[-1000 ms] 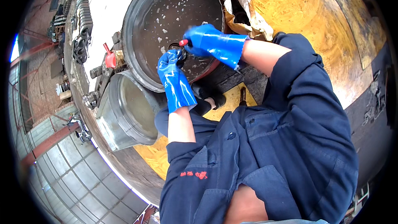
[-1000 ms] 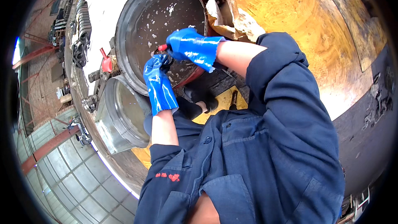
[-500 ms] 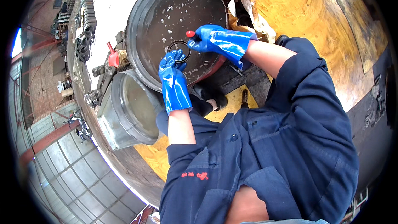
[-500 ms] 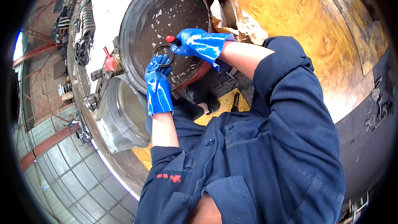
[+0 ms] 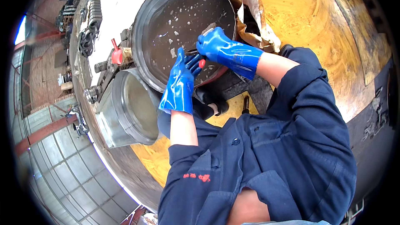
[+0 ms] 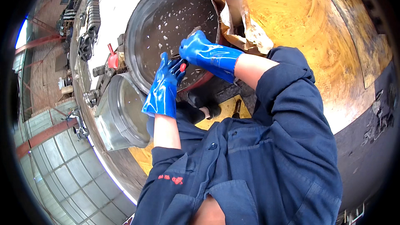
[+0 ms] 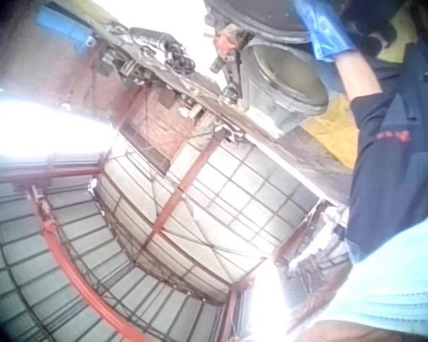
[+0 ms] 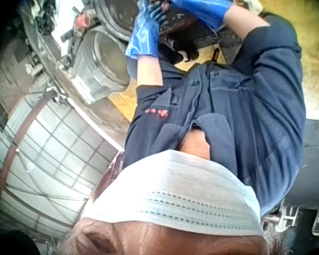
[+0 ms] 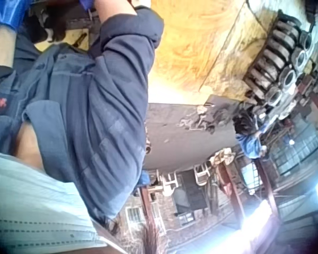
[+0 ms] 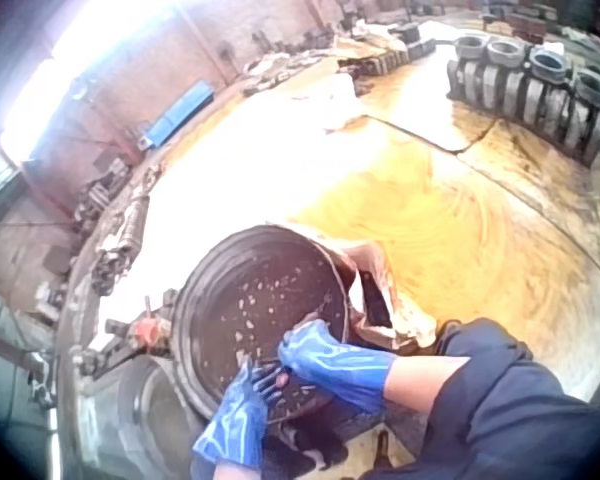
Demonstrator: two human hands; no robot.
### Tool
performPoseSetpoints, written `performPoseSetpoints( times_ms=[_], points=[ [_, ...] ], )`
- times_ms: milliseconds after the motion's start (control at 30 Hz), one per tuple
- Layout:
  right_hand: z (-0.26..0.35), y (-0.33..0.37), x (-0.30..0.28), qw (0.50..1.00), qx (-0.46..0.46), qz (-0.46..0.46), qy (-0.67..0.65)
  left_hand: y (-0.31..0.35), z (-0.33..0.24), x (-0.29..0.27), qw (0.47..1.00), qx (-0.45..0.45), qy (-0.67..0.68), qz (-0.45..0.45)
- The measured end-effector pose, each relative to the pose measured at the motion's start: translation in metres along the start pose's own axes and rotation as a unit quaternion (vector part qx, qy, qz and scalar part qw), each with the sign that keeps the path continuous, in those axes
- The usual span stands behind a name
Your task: The person uses a red-handled brush to scrub a small metal ring held in their left hand. They repeatedly dip the ring into a large metal basin filled with a dark liquid and scrub it thoroughly.
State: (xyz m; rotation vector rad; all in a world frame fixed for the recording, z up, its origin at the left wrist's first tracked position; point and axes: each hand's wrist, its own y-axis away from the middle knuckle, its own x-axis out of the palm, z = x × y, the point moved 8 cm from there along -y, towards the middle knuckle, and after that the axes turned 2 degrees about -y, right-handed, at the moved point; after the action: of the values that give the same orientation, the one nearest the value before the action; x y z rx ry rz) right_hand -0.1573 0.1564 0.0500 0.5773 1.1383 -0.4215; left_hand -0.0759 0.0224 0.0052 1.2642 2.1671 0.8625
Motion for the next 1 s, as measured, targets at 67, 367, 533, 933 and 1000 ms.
performPoseSetpoints(
  times_ms=[67, 367, 533, 933, 1000],
  points=[
    [0.022, -0.005, 0.002, 0.999, -0.036, 0.000, 0.024, -0.019, 0.007, -0.011, 0.996, 0.009, 0.083, 0.022],
    [-0.044, -0.010, 0.028, 0.993, 0.085, -0.011, -0.080, -0.028, 0.010, -0.061, 0.983, 0.128, 0.129, 0.014],
    [-0.045, -0.011, 0.018, 0.896, 0.101, -0.130, -0.413, -0.026, 0.005, -0.071, 0.977, 0.173, 0.121, 0.009],
    [-0.059, -0.004, 0.022, 0.856, 0.077, -0.242, -0.450, -0.017, 0.009, -0.043, 0.983, 0.140, 0.112, 0.025],
    [-0.059, -0.006, 0.022, 0.822, 0.117, -0.183, -0.526, -0.021, 0.013, -0.047, 0.984, 0.175, 0.036, 0.015]
  ],
)
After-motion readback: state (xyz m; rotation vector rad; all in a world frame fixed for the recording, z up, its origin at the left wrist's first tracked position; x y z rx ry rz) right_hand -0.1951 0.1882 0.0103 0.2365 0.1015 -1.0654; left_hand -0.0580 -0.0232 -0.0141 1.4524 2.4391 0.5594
